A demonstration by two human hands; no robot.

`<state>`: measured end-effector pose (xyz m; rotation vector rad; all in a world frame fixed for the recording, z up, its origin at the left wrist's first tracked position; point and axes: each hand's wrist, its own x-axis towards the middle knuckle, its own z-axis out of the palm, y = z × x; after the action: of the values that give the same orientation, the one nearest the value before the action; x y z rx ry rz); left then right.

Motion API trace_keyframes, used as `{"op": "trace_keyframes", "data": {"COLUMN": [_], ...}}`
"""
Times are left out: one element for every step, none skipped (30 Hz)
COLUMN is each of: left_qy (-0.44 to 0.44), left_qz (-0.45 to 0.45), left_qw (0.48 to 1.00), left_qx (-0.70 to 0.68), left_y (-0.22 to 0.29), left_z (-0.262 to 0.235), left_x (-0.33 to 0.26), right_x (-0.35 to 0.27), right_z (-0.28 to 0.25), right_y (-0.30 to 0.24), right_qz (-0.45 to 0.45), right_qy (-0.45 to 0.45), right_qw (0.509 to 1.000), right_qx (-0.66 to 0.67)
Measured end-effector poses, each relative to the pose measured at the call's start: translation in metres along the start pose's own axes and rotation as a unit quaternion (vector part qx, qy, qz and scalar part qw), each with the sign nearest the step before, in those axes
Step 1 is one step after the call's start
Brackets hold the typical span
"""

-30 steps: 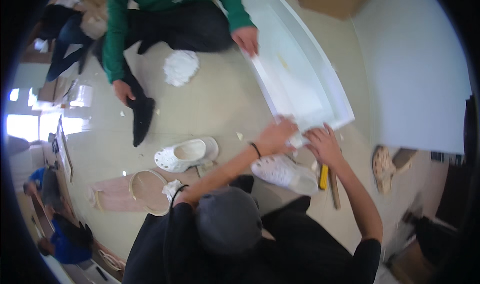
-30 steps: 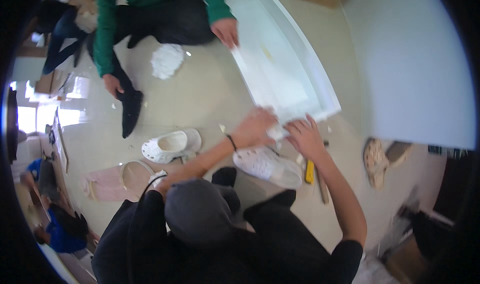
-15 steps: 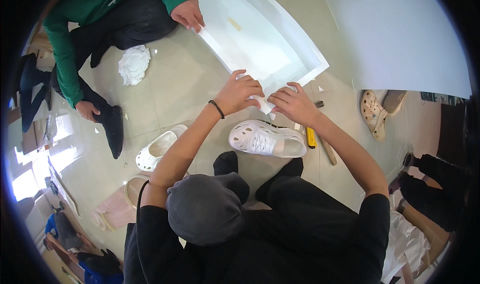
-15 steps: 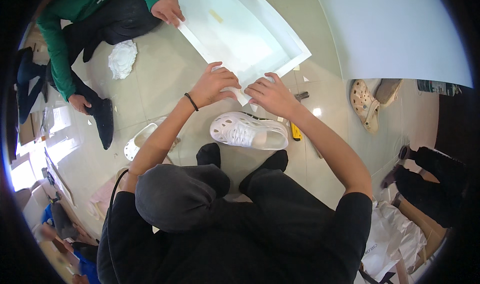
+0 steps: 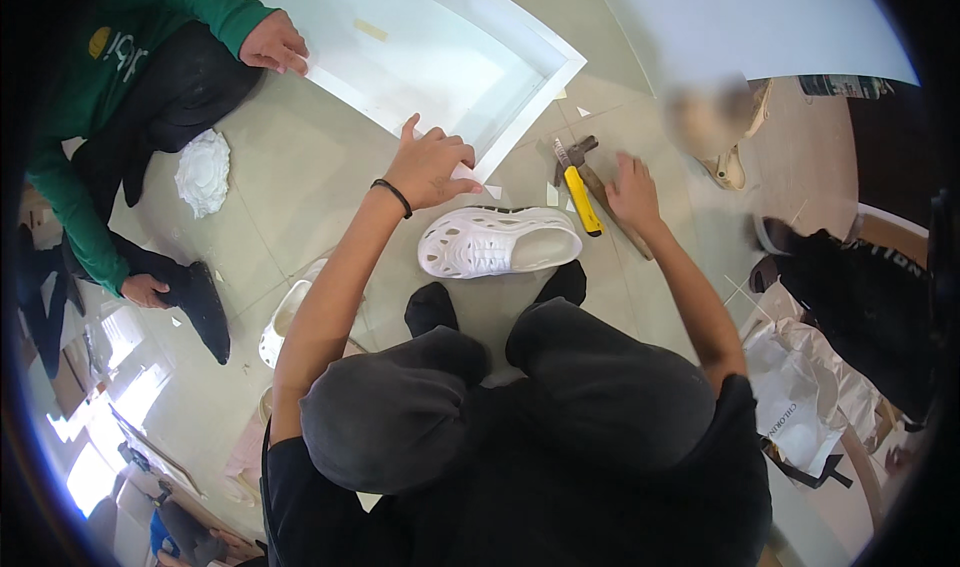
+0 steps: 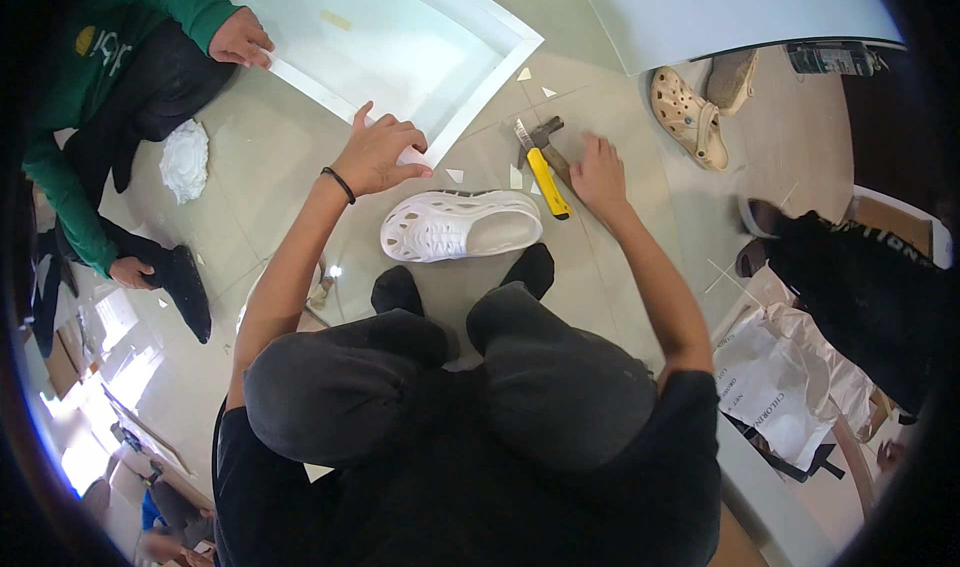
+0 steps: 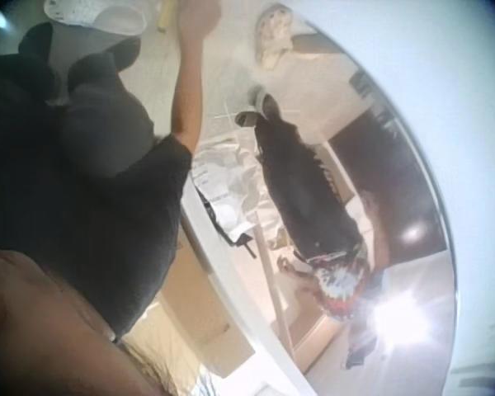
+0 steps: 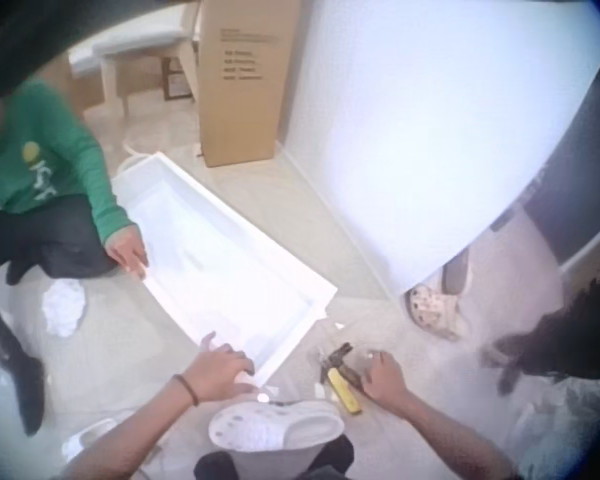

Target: The person assembles a white drawer unit by hammering nails into its edges and using a utility knife to trim excess material. The person works on the floor with tools and parts laid out nearby.

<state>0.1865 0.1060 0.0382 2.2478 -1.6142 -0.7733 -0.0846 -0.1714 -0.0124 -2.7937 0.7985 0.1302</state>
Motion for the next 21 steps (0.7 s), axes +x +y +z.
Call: {"op": "trace_keyframes", "data": {"left_qy": [0.0, -0.019, -0.034, -0.048, -0.045, -0.044, -0.042, -0.043, -0.049, -0.055, -0.061, -0.033, 0.094, 0.219, 0.283, 0.347, 0.35, 0.352, 0.288, 0.217, 0.141], "left_qz": [0.008, 0.004, 0.001, -0.003, -0.002, -0.002, -0.002, -0.016, -0.025, -0.034, -0.043, -0.039, -0.045, -0.05, -0.08, -0.108, -0.163, -0.219, -0.243, -0.258, -0.265], "left_qw": [1.0, 1.0, 0.999, 0.999, 0.999, 0.999, 0.999, 0.999, 0.998, 0.998, 0.997, 0.999, 0.994, 0.973, 0.955, 0.932, 0.921, 0.905, 0.892, 0.852, 0.789], "left_qx": [0.003, 0.002, 0.002, 0.001, 0.003, 0.006, 0.009, 0.014, 0.021, 0.028, 0.035, 0.014, 0.036, 0.057, 0.04, 0.018, -0.041, -0.098, -0.252, -0.4, -0.536], "left_y": [-0.003, -0.004, -0.004, -0.004, -0.004, -0.004, -0.003, -0.001, 0.003, 0.007, 0.009, 0.009, 0.012, 0.016, 0.025, 0.032, 0.043, 0.047, 0.042, 0.033, 0.032], "left_z": [0.001, 0.003, -0.001, -0.004, -0.005, -0.006, -0.007, -0.007, -0.009, -0.01, -0.01, -0.007, 0.002, 0.013, 0.019, 0.026, 0.032, 0.036, 0.047, 0.064, 0.065], "left_x": [-0.001, -0.003, -0.001, 0.001, 0.002, -0.001, -0.003, -0.003, -0.002, -0.001, -0.001, -0.004, -0.008, -0.014, -0.02, -0.027, -0.035, -0.043, -0.044, -0.043, -0.045], "right_x": [-0.009, -0.014, -0.012, -0.013, -0.016, -0.02, -0.023, -0.024, -0.021, -0.019, -0.018, -0.015, -0.012, -0.012, -0.016, -0.02, -0.023, -0.024, -0.025, -0.024, -0.022], "right_z": [0.015, 0.025, 0.029, 0.033, 0.038, 0.04, 0.039, 0.036, 0.031, 0.027, 0.024, 0.021, 0.017, 0.012, 0.011, 0.012, 0.013, 0.011, 0.008, 0.006, 0.003], "right_y": [0.012, 0.017, 0.02, 0.021, 0.021, 0.012, 0.005, 0.002, 0.002, 0.0, -0.003, -0.007, -0.01, -0.013, -0.012, -0.011, -0.008, -0.007, -0.005, -0.004, -0.007], "right_qz": [0.056, 0.021, -0.016, -0.053, -0.063, -0.073, -0.083, -0.065, -0.048, -0.031, 0.006, 0.04, 0.074, 0.08, 0.09, 0.099, 0.107, 0.132, 0.156, 0.181, 0.173], "right_qy": [-0.024, -0.026, -0.024, -0.021, -0.012, -0.003, 0.006, -0.02, -0.043, -0.067, -0.063, -0.058, -0.053, -0.036, 0.006, 0.048, 0.089, 0.106, 0.122, 0.138, 0.156], "right_qw": [0.998, 0.999, 0.999, 0.997, 0.996, 0.996, 0.995, 0.995, 0.994, 0.992, 0.993, 0.993, 0.991, 0.992, 0.992, 0.99, 0.986, 0.979, 0.971, 0.961, 0.963], "right_qx": [-0.028, 0.001, 0.028, 0.054, 0.056, 0.059, 0.062, 0.078, 0.091, 0.103, 0.101, 0.099, 0.096, 0.089, 0.089, 0.09, 0.09, 0.111, 0.133, 0.153, 0.134]}}
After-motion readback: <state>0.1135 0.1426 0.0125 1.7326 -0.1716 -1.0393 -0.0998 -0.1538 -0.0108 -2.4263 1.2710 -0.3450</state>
